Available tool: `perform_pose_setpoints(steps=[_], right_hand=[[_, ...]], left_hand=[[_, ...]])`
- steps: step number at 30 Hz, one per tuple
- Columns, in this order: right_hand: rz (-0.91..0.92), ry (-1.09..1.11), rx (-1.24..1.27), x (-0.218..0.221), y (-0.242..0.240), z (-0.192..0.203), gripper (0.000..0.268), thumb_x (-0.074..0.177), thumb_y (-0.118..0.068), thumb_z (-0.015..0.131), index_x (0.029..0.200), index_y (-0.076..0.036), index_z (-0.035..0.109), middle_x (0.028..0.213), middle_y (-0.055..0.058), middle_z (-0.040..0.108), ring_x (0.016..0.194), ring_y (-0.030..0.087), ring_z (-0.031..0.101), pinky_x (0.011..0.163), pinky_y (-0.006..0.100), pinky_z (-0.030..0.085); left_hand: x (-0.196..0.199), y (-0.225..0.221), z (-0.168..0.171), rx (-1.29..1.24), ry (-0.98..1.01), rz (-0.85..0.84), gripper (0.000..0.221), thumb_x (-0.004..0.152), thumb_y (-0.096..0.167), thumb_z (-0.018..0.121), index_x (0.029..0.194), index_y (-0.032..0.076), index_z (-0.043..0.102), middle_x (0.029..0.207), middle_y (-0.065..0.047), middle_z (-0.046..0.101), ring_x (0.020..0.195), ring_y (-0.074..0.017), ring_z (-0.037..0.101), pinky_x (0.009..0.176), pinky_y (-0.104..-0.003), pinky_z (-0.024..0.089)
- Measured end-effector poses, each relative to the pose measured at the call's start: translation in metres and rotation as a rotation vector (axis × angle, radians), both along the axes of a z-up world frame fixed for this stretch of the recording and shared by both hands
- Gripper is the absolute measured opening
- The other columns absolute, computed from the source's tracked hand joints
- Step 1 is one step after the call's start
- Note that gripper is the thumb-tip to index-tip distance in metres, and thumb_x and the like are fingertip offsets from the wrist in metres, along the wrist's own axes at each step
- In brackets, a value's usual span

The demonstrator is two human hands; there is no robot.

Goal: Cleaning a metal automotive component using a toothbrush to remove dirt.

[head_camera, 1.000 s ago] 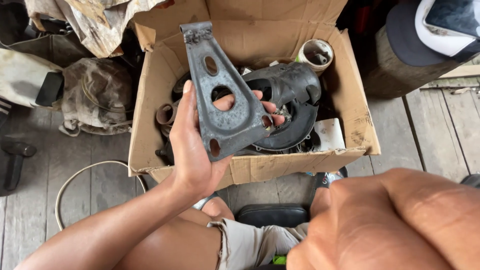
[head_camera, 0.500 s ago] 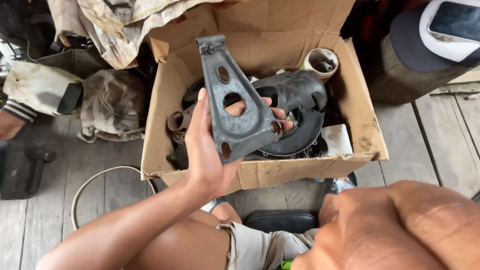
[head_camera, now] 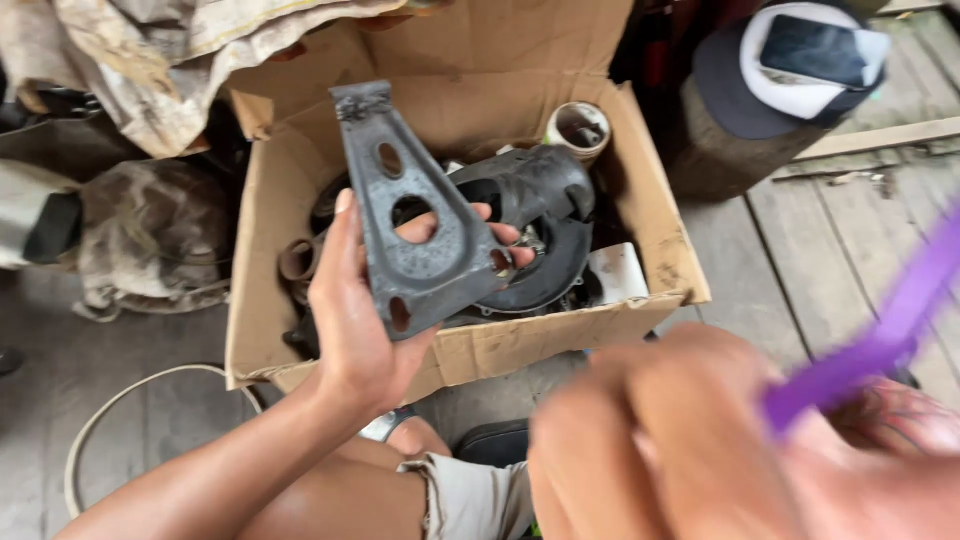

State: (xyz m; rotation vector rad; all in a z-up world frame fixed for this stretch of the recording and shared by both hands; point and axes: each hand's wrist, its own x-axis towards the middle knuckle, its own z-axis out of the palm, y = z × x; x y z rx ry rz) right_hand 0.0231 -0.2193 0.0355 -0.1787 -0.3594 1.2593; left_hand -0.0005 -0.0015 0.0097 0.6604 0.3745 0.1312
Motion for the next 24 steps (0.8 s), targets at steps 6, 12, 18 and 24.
perform_pose_setpoints(steps=[6,12,18,24], right_hand=[[-0.148,-0.227,-0.411,0.047,0.066,0.044,0.043,0.095,-0.047,0.046,0.096,-0.005,0.054,0.085,0.01,0.054,0.061,0.018,0.038,0.044,0.027,0.019],[-0.202,-1.408,-0.921,0.087,0.035,0.031,0.053,0.097,-0.053,0.033,0.113,-0.01,0.061,0.087,0.003,0.07,0.069,0.009,0.058,0.056,0.026,0.04],[-0.366,-1.979,-1.061,0.103,-0.01,-0.008,0.028,0.099,-0.021,0.051,0.123,-0.018,0.066,0.077,-0.01,0.077,0.043,0.013,0.053,0.048,0.03,0.044],[-0.515,-2.094,-0.849,0.105,-0.028,-0.026,0.024,0.091,-0.024,0.068,0.115,-0.022,0.072,0.085,-0.007,0.076,0.055,0.016,0.057,0.057,0.028,0.047]], left_hand=[[0.0,-0.001,-0.015,-0.038,0.146,0.144,0.046,0.107,0.047,0.045,0.075,0.016,0.057,0.066,0.003,0.056,0.056,-0.0089,0.049,0.049,-0.025,0.034],[-0.001,-0.013,0.01,-0.028,0.114,-0.24,0.09,0.095,0.06,0.023,0.127,-0.013,0.064,0.122,-0.037,0.071,0.098,-0.0491,0.07,0.1,-0.054,0.051],[0.0,-0.02,-0.003,-0.075,0.089,-0.42,0.085,0.1,0.065,0.025,0.123,-0.007,0.065,0.114,-0.029,0.071,0.096,-0.0411,0.069,0.087,-0.042,0.051],[0.001,-0.021,-0.009,-0.122,0.022,-0.516,0.088,0.105,0.064,0.025,0.127,-0.013,0.062,0.112,-0.035,0.068,0.098,-0.0492,0.068,0.1,-0.054,0.053]])
